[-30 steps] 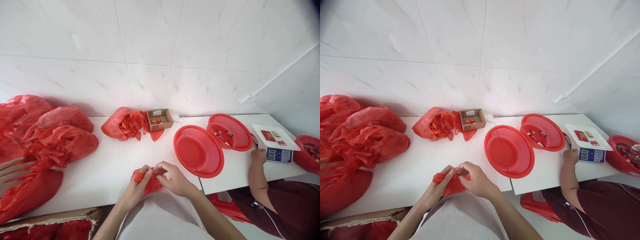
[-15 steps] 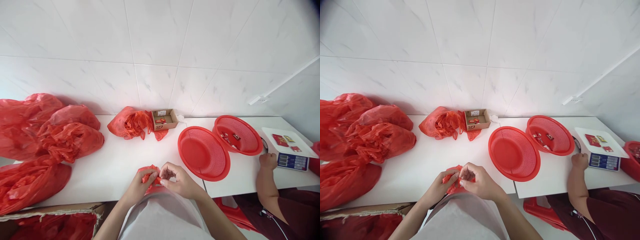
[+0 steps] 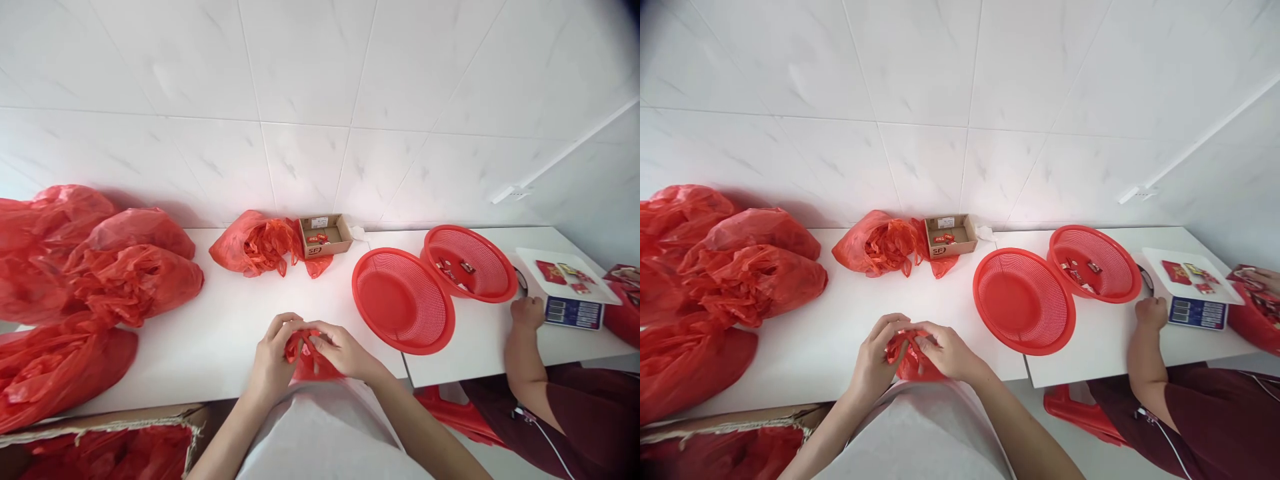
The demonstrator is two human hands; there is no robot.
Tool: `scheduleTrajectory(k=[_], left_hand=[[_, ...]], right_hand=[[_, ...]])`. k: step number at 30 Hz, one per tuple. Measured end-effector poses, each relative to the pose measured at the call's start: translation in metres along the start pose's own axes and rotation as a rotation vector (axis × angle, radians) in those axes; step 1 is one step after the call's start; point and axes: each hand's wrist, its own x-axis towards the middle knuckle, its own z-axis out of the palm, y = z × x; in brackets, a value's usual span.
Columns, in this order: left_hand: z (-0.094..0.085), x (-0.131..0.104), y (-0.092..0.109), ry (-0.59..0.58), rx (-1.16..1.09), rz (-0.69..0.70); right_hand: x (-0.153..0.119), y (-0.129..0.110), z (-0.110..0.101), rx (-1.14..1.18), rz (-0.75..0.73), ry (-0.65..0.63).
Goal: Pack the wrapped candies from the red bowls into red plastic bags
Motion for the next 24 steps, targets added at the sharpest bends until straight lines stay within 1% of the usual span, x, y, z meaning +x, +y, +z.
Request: scheduleTrajectory(k=[2,3,5,8,11,13,15,17,19,22,24], left_hand=[[0.0,0.0,-0.002,-0.045,-0.001,0.016],[-0.001,0.0,-0.003,-0.075,-0.008,0.02],[-0.002,0.001,-0.004,-0.121,-0.008,0.011],[-0.007,0.0,-0.007,-0.146,0.031,-0.027],[-0.019,-0.005,-0.014,-0.114,0.043,-0.05],[-0.027,-0.012,-0.019,-0.082,0.037,-0.076],[-0.035,-0.021,-0.023,-0.085,0.022,-0.105],[-0.04,-0.03,-0.023,-0.118,-0.005,-0.133],[-0.043,-0.036,-0.021,-0.144,-0.034,-0.169],[-0.044,-0.041,-0.017,-0.161,-0.065,-0.217],[-0.043,-0.041,-0.016,-0.171,-0.092,-0.218]], right_hand=[[-0.001,0.0,-0.001,0.026,-0.002,-0.002],[-0.002,-0.001,-0.002,0.028,-0.001,0.018],[-0.002,0.0,-0.005,0.012,0.003,0.102],[-0.001,0.002,-0.013,-0.021,-0.004,0.267],[0.003,0.012,-0.033,-0.047,-0.008,0.41],[0.006,0.023,-0.05,-0.084,0.026,0.512],[0.009,0.035,-0.067,-0.11,0.073,0.592],[0.013,0.046,-0.078,-0.121,0.104,0.629],[0.016,0.052,-0.083,-0.133,0.115,0.636],[0.02,0.057,-0.085,-0.145,0.124,0.632],[0.022,0.058,-0.084,-0.125,0.141,0.618]])
